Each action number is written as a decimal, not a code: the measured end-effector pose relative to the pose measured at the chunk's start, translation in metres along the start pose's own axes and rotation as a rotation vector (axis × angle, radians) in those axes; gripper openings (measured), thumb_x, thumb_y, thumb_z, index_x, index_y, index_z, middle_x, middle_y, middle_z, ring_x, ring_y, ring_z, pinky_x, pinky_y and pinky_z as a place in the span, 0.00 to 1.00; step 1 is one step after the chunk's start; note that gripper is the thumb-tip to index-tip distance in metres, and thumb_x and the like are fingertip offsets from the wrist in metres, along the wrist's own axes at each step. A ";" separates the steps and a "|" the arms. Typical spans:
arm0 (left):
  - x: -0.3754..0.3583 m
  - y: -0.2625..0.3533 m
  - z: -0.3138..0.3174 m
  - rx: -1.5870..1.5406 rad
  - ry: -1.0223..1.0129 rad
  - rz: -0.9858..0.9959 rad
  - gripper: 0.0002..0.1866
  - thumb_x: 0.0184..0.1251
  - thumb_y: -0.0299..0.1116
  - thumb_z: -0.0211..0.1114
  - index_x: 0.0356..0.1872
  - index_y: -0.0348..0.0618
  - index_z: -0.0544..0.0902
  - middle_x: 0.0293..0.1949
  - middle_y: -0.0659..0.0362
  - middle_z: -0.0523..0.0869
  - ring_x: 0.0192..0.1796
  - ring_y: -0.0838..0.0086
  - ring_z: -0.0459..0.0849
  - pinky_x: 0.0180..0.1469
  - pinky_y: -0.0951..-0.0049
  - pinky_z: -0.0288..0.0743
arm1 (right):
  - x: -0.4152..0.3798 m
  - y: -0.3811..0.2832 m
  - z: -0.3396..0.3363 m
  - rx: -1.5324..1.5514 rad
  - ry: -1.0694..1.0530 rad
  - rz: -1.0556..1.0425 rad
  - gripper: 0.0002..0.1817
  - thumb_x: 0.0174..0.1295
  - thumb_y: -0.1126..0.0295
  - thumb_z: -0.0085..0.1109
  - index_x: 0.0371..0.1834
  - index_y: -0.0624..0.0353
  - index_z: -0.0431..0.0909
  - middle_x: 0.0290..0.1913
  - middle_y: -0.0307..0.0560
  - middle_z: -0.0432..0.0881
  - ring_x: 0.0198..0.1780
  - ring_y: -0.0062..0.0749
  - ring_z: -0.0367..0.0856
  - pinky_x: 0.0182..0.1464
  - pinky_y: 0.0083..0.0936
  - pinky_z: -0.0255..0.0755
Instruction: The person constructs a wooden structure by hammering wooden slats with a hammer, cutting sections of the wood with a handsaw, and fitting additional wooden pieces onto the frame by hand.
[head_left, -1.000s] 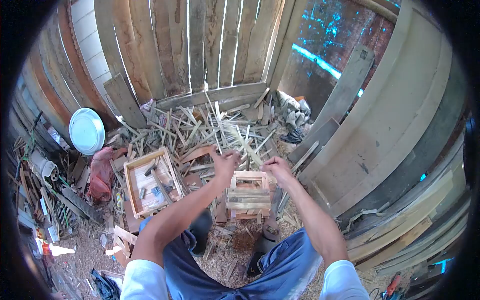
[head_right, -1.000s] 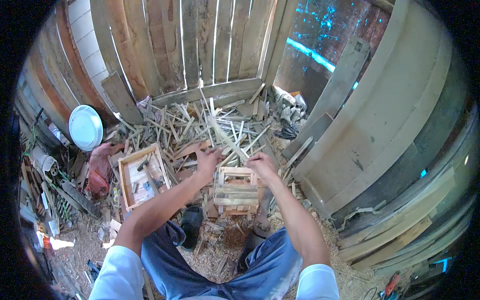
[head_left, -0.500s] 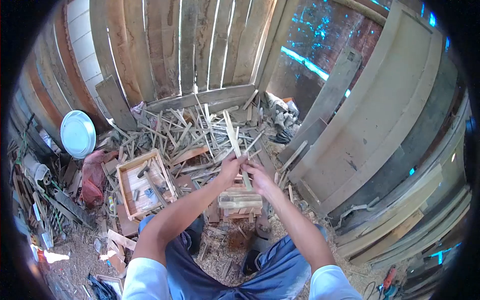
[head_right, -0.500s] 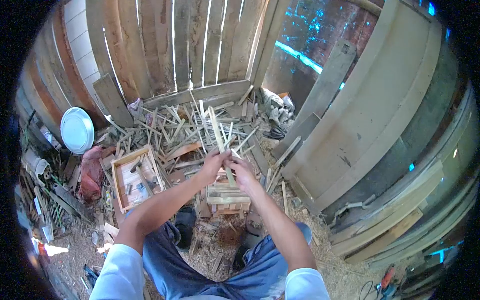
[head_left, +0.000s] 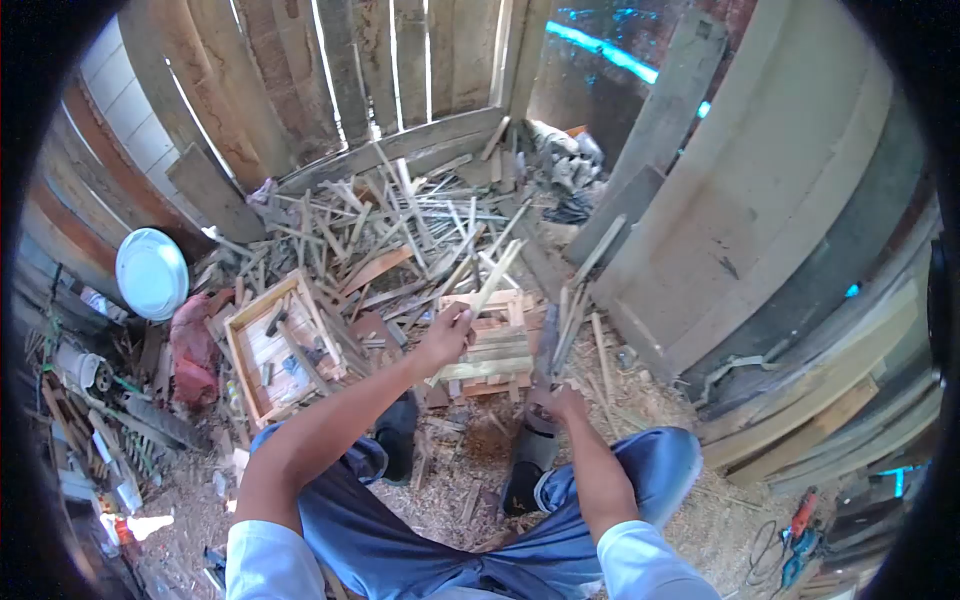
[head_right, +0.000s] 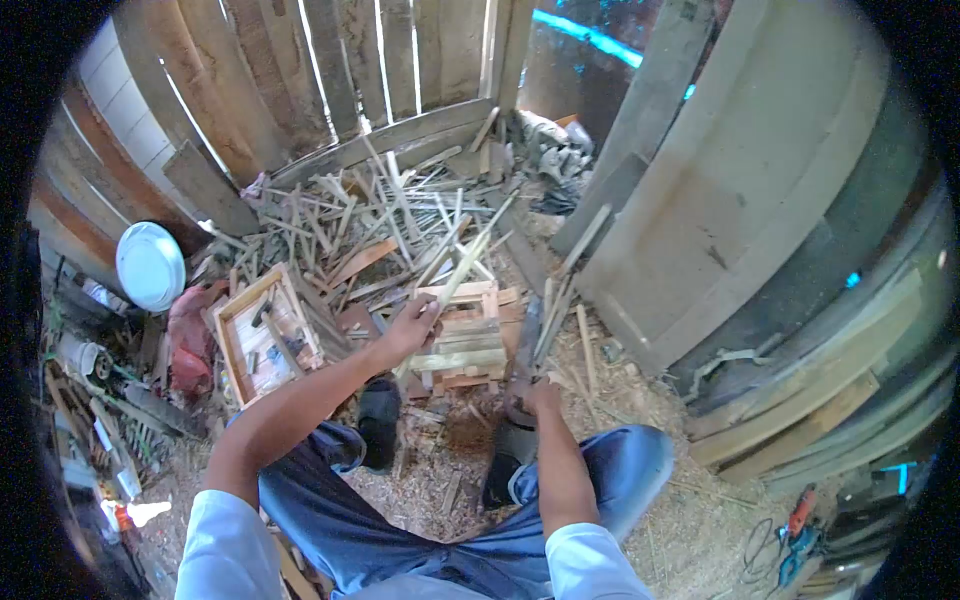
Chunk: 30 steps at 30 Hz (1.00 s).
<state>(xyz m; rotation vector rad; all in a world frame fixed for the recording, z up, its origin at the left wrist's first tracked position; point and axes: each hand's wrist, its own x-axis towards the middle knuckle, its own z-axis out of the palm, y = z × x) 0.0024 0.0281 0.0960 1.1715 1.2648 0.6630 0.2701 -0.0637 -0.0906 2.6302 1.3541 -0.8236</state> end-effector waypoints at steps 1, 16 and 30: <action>0.001 -0.008 -0.006 0.016 0.019 -0.021 0.16 0.81 0.45 0.50 0.50 0.43 0.77 0.27 0.64 0.75 0.24 0.81 0.71 0.26 0.77 0.68 | -0.006 0.003 0.013 0.007 -0.028 -0.014 0.28 0.55 0.55 0.62 0.59 0.57 0.78 0.61 0.59 0.79 0.62 0.55 0.77 0.62 0.43 0.72; -0.063 0.021 -0.078 0.392 0.349 0.153 0.22 0.75 0.46 0.58 0.60 0.41 0.79 0.36 0.57 0.84 0.36 0.76 0.79 0.41 0.72 0.74 | -0.035 -0.018 0.014 -0.024 -0.231 -0.376 0.34 0.52 0.60 0.65 0.64 0.61 0.72 0.61 0.64 0.77 0.65 0.54 0.74 0.67 0.43 0.69; -0.133 -0.083 -0.159 0.780 0.722 -0.339 0.34 0.59 0.56 0.66 0.49 0.30 0.81 0.42 0.37 0.86 0.47 0.47 0.87 0.50 0.55 0.81 | -0.046 -0.094 -0.115 0.858 0.527 -0.142 0.26 0.61 0.52 0.62 0.41 0.70 0.84 0.33 0.63 0.86 0.38 0.56 0.85 0.40 0.47 0.72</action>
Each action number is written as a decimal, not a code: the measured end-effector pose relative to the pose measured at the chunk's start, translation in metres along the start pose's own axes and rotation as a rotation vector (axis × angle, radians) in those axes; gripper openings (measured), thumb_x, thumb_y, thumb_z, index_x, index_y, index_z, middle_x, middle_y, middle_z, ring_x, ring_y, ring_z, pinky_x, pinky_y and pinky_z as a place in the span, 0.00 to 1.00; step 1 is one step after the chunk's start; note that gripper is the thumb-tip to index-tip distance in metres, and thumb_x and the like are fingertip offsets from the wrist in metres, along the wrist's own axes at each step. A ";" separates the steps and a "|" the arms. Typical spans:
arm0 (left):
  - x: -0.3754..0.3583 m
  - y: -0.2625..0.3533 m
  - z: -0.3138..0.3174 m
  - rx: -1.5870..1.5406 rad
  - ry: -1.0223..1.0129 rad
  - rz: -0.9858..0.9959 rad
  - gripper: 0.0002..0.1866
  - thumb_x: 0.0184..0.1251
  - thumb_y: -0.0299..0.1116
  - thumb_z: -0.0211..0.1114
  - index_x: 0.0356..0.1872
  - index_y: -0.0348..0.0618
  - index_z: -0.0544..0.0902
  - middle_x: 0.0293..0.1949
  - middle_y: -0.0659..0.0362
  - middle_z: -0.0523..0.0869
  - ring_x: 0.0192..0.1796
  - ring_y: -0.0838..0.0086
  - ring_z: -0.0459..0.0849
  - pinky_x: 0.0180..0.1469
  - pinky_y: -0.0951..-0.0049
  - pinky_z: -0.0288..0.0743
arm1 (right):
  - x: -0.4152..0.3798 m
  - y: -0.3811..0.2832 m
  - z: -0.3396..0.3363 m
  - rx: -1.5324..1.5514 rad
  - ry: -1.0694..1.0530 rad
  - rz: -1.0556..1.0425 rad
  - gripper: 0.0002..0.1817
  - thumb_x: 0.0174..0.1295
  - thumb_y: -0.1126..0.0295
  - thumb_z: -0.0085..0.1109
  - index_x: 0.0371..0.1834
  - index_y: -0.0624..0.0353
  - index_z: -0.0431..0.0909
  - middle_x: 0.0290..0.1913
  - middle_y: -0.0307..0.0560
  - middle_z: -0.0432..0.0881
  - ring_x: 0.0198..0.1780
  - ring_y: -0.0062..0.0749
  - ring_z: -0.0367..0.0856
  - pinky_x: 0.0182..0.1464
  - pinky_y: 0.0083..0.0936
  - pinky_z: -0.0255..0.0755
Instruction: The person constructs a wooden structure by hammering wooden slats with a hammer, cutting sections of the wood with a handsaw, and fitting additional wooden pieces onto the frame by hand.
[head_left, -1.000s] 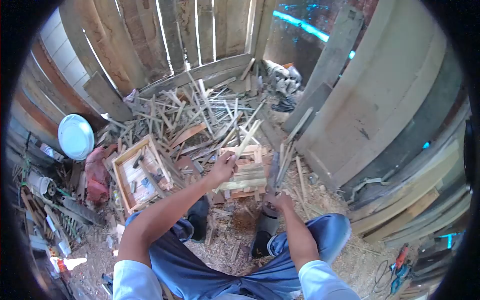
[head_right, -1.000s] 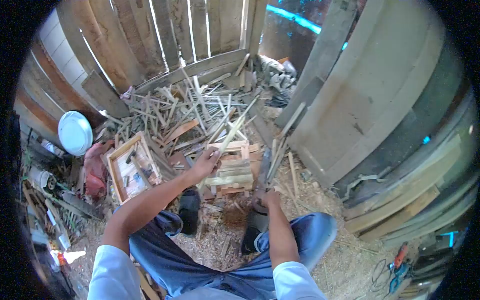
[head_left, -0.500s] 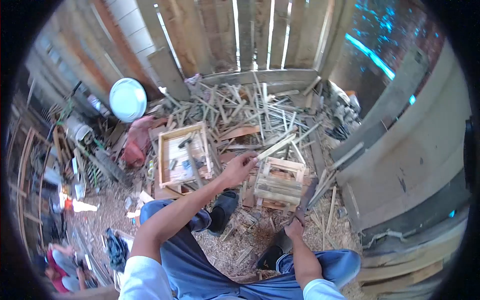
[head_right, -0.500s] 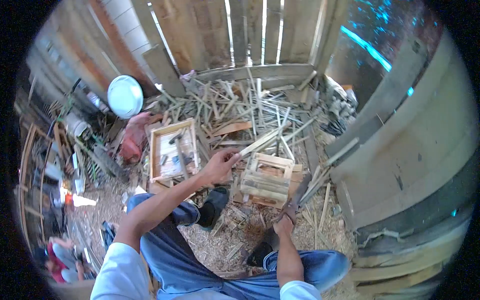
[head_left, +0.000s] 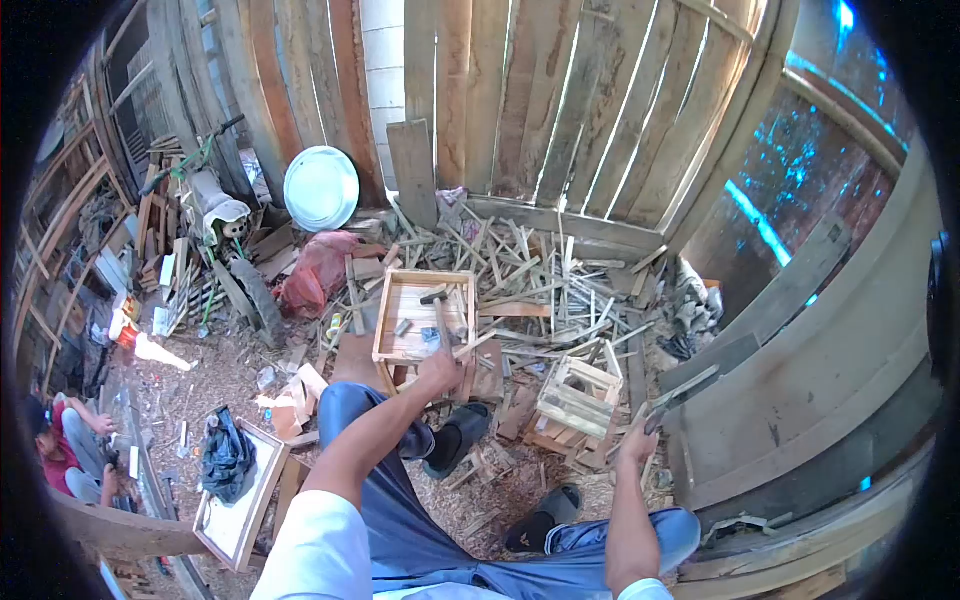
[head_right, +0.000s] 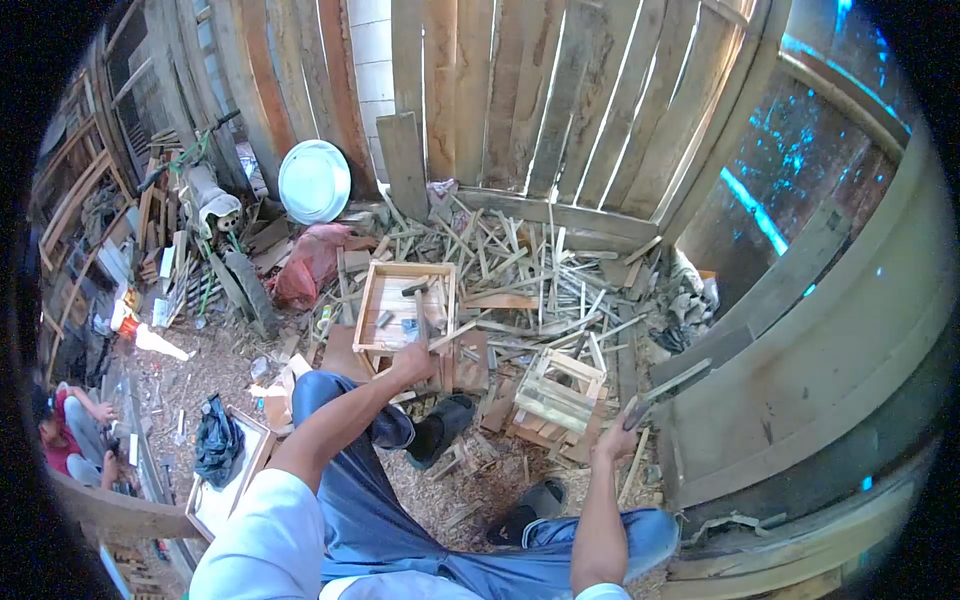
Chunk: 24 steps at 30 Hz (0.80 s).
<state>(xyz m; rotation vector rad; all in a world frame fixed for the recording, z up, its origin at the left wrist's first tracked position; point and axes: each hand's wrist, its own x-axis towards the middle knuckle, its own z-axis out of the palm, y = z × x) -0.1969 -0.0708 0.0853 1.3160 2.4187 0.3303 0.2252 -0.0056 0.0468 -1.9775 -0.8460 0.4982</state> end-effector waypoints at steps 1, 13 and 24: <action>0.003 -0.001 0.005 -0.046 0.004 -0.003 0.31 0.59 0.52 0.66 0.50 0.30 0.81 0.42 0.38 0.86 0.45 0.47 0.87 0.50 0.55 0.81 | 0.001 -0.021 -0.009 -0.002 0.016 -0.010 0.26 0.61 0.52 0.62 0.41 0.70 0.84 0.33 0.63 0.86 0.38 0.56 0.85 0.40 0.47 0.72; 0.057 -0.073 -0.145 0.327 0.116 0.370 0.18 0.49 0.41 0.72 0.38 0.40 0.85 0.36 0.47 0.89 0.41 0.56 0.89 0.42 0.57 0.83 | -0.085 -0.204 -0.024 0.427 -0.513 -0.361 0.09 0.67 0.64 0.58 0.32 0.56 0.77 0.19 0.29 0.67 0.18 0.15 0.62 0.20 0.20 0.57; 0.072 -0.161 -0.085 0.171 0.362 0.360 0.15 0.61 0.39 0.66 0.46 0.45 0.83 0.38 0.45 0.87 0.43 0.50 0.87 0.46 0.53 0.80 | -0.181 -0.216 0.067 0.642 -0.887 -0.211 0.15 0.65 0.63 0.63 0.25 0.58 0.75 0.16 0.31 0.70 0.15 0.15 0.65 0.18 0.20 0.56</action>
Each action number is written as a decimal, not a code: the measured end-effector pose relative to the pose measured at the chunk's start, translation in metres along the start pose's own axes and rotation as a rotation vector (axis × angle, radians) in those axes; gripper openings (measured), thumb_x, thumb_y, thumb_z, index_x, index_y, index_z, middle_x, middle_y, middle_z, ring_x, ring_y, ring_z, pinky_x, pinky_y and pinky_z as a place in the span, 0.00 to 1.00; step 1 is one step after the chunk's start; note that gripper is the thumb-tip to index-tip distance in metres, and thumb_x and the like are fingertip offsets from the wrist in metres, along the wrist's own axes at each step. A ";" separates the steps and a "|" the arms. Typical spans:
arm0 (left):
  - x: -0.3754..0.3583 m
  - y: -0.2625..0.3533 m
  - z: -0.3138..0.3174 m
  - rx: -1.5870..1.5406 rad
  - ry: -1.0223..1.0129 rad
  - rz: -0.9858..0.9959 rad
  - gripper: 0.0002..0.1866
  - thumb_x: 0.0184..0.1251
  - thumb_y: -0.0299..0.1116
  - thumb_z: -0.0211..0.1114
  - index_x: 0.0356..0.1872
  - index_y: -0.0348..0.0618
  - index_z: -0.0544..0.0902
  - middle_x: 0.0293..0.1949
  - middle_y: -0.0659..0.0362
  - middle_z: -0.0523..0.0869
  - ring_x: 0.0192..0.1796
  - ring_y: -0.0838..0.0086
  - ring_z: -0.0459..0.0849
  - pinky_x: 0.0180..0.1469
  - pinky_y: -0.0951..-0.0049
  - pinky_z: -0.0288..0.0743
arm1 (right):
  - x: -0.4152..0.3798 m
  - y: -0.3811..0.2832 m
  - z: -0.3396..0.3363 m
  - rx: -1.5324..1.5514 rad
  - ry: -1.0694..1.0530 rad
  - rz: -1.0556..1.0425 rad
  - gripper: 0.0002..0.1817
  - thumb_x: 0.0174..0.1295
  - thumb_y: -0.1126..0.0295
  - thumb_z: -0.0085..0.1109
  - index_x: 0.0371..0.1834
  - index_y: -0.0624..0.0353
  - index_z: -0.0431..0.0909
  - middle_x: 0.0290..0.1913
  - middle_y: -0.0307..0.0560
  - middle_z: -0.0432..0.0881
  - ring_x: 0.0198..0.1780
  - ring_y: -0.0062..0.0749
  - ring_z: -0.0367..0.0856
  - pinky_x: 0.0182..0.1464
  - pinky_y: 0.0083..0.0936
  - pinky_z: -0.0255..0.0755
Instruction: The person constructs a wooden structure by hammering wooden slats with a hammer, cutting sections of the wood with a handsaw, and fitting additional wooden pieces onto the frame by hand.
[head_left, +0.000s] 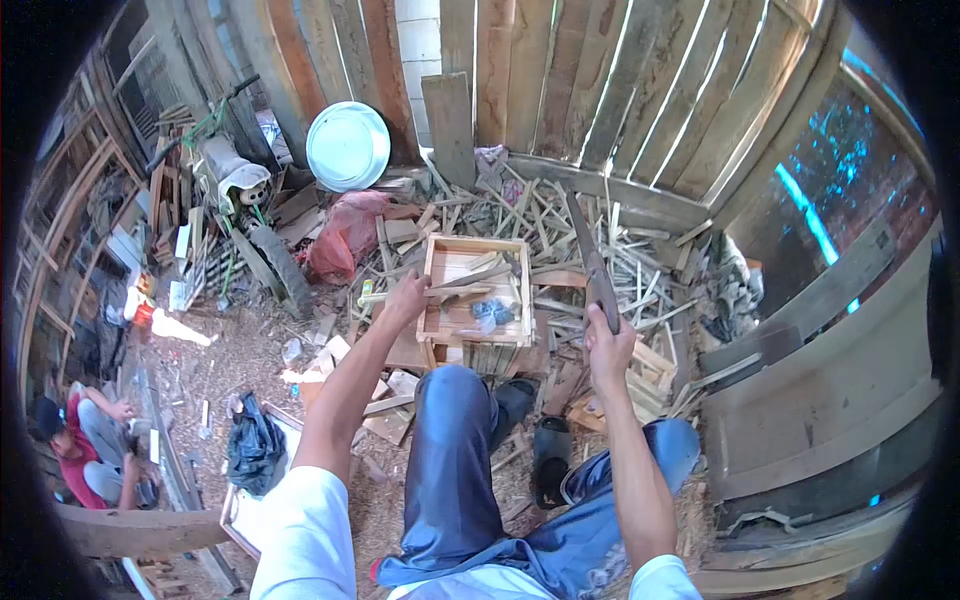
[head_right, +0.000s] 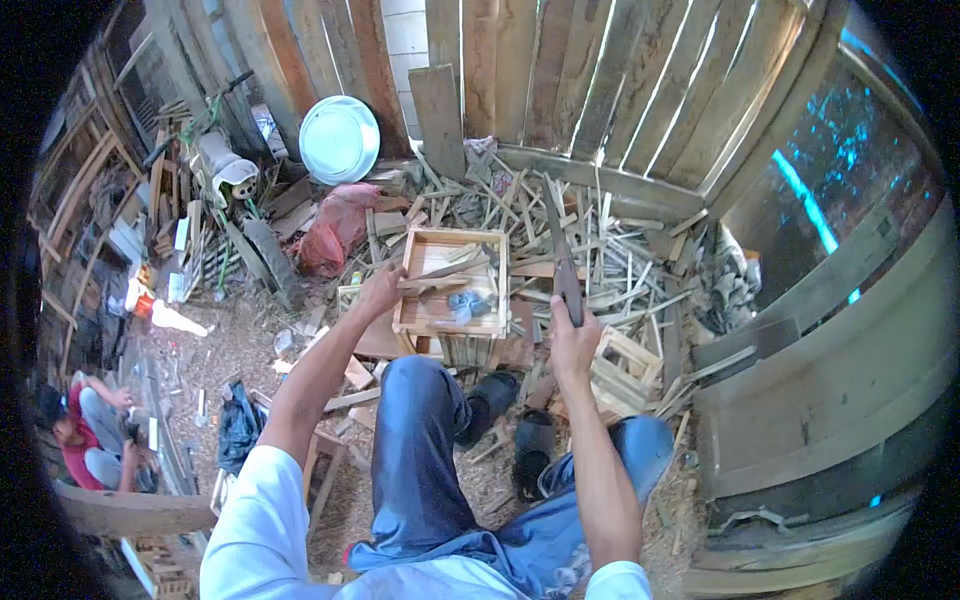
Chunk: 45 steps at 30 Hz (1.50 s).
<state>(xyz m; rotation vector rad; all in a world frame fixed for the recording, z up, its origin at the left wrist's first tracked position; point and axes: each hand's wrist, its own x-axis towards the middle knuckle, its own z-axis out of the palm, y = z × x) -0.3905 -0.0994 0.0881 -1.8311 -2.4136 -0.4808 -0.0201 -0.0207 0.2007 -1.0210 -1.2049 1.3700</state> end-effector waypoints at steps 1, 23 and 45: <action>-0.001 0.005 -0.009 0.017 -0.015 0.010 0.15 0.61 0.39 0.66 0.46 0.45 0.83 0.38 0.45 0.87 0.43 0.50 0.87 0.46 0.53 0.80 | 0.001 -0.002 0.003 0.017 0.011 0.014 0.15 0.65 0.63 0.63 0.25 0.58 0.75 0.16 0.31 0.70 0.15 0.15 0.65 0.18 0.20 0.56; -0.062 0.115 0.021 0.202 -0.111 0.067 0.11 0.65 0.35 0.58 0.43 0.41 0.80 0.41 0.48 0.85 0.58 0.56 0.77 0.59 0.52 0.65 | 0.009 -0.024 -0.031 0.271 0.057 0.117 0.12 0.65 0.64 0.64 0.29 0.58 0.76 0.16 0.31 0.67 0.15 0.17 0.64 0.18 0.20 0.57; -0.027 0.161 0.079 -0.058 0.084 0.051 0.20 0.69 0.39 0.56 0.57 0.40 0.77 0.50 0.46 0.79 0.57 0.52 0.75 0.63 0.50 0.65 | -0.063 0.038 -0.059 -0.369 -0.208 0.015 0.23 0.64 0.53 0.66 0.23 0.63 0.81 0.15 0.34 0.73 0.19 0.17 0.70 0.22 0.24 0.63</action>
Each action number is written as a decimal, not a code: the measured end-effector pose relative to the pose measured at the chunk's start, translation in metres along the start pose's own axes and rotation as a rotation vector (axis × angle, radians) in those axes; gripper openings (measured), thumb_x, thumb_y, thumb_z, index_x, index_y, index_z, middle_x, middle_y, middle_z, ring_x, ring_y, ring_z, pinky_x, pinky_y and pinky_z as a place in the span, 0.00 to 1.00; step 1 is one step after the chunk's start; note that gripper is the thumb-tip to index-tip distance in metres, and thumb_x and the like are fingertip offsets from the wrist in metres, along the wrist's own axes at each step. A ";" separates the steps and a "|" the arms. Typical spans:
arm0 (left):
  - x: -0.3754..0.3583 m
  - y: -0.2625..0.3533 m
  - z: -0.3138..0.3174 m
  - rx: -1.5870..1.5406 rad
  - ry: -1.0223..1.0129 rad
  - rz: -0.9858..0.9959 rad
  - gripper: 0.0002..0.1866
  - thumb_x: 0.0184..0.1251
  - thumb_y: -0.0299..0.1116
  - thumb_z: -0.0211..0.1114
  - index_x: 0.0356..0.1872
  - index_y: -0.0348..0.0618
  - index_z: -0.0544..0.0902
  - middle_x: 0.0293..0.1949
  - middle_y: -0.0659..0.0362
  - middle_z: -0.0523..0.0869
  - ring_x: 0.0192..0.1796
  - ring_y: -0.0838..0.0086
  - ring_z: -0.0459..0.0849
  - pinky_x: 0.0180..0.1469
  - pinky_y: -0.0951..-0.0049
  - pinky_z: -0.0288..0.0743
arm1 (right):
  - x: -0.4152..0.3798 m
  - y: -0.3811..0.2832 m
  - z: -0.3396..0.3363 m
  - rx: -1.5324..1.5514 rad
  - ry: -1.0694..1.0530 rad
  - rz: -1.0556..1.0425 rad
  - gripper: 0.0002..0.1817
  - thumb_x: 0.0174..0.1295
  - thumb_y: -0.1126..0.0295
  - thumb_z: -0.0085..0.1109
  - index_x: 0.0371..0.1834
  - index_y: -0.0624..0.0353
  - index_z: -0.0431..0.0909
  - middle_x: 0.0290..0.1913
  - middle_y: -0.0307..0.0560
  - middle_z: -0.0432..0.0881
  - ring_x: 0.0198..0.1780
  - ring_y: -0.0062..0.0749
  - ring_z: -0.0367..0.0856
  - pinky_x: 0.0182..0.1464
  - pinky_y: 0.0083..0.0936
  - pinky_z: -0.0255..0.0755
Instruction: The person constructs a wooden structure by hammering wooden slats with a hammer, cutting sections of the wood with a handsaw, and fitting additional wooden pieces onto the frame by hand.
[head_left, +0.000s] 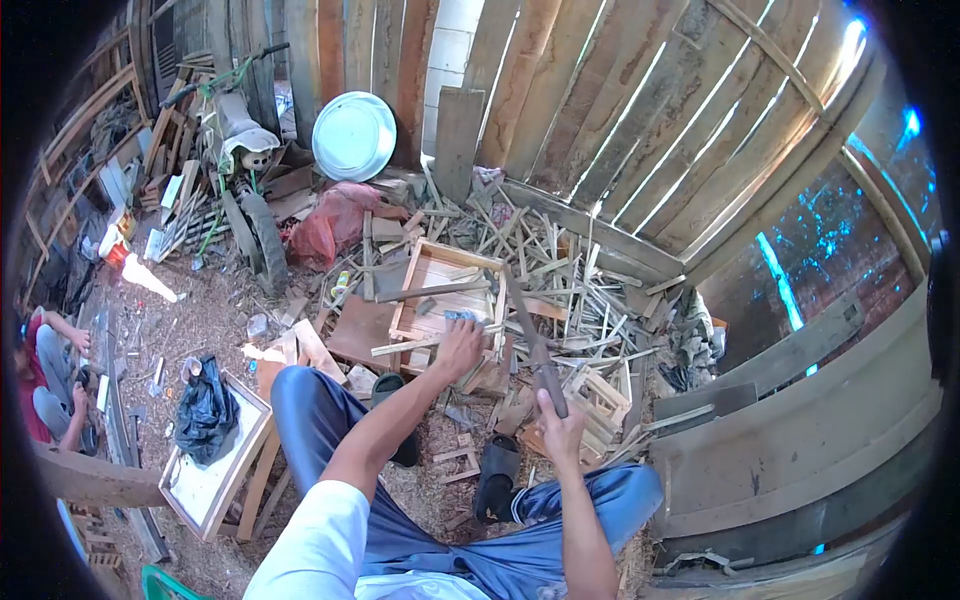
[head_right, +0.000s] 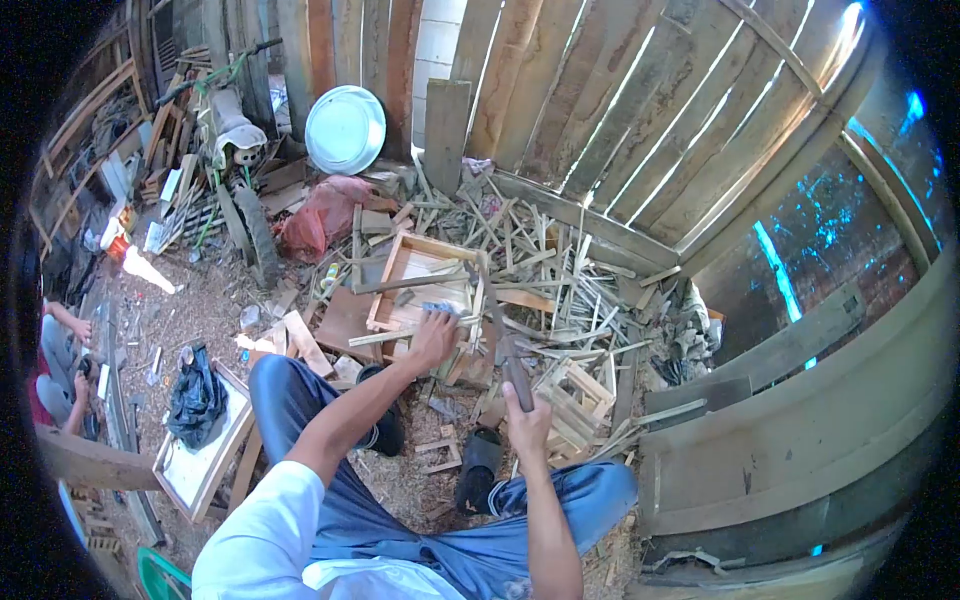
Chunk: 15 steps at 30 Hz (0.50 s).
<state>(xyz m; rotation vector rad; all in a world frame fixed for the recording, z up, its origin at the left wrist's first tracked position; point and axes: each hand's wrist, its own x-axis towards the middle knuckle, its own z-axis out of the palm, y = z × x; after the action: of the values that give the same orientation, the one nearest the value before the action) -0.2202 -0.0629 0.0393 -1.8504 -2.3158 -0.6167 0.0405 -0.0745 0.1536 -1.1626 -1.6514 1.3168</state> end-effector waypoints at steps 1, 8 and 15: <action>0.003 0.005 0.005 -0.065 0.081 -0.016 0.19 0.69 0.40 0.56 0.54 0.40 0.79 0.47 0.46 0.80 0.55 0.51 0.76 0.60 0.50 0.67 | 0.001 -0.002 -0.005 -0.035 -0.022 0.065 0.23 0.64 0.53 0.66 0.23 0.63 0.80 0.15 0.34 0.73 0.19 0.17 0.71 0.21 0.24 0.63; 0.016 -0.015 0.014 -0.316 0.053 0.037 0.13 0.68 0.40 0.58 0.43 0.42 0.83 0.39 0.50 0.82 0.49 0.54 0.79 0.50 0.55 0.74 | -0.007 0.030 -0.003 -0.084 -0.031 0.157 0.24 0.65 0.51 0.66 0.23 0.63 0.79 0.16 0.35 0.72 0.19 0.19 0.70 0.23 0.25 0.63; 0.022 0.002 -0.003 -0.280 0.005 -0.153 0.15 0.63 0.44 0.60 0.37 0.42 0.83 0.38 0.51 0.85 0.47 0.53 0.82 0.47 0.55 0.78 | -0.014 0.072 -0.001 -0.196 -0.010 0.098 0.28 0.68 0.49 0.60 0.19 0.62 0.75 0.15 0.35 0.70 0.19 0.20 0.67 0.23 0.25 0.60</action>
<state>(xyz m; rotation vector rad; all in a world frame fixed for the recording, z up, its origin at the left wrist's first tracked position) -0.2237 -0.0440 0.0501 -1.7815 -2.4937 -1.0108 0.0616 -0.0814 0.0837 -1.3693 -1.7823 1.2427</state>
